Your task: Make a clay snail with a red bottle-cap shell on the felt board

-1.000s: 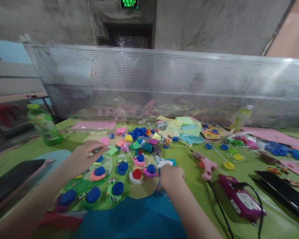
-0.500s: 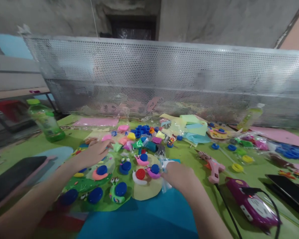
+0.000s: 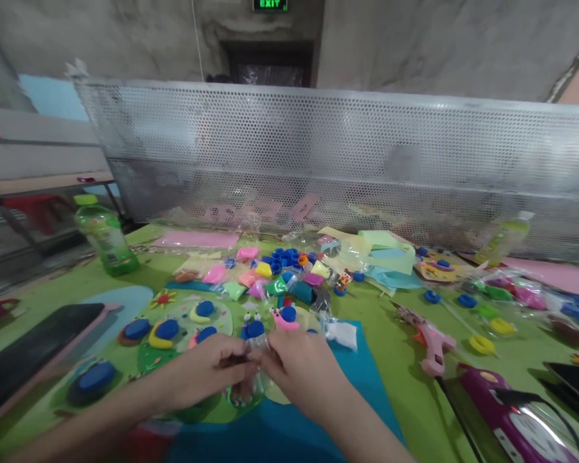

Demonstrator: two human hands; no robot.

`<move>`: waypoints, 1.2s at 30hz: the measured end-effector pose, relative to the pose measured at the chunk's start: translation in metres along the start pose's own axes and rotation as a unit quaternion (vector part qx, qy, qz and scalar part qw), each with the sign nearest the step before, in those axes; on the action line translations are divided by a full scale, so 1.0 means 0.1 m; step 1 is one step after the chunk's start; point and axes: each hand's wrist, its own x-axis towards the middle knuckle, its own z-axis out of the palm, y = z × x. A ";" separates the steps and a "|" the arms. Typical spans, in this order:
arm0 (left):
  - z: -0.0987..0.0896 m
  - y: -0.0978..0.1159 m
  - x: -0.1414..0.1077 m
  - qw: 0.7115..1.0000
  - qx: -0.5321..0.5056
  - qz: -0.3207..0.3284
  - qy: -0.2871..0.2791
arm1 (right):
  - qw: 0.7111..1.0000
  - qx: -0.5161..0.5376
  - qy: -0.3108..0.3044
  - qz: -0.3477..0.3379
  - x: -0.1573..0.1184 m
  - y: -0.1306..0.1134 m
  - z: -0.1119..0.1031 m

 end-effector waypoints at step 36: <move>0.07 0.18 -0.24 0.985 0.052 0.045 0.161 | 0.943 0.326 -0.007 -0.064 -0.09 0.08 -0.19</move>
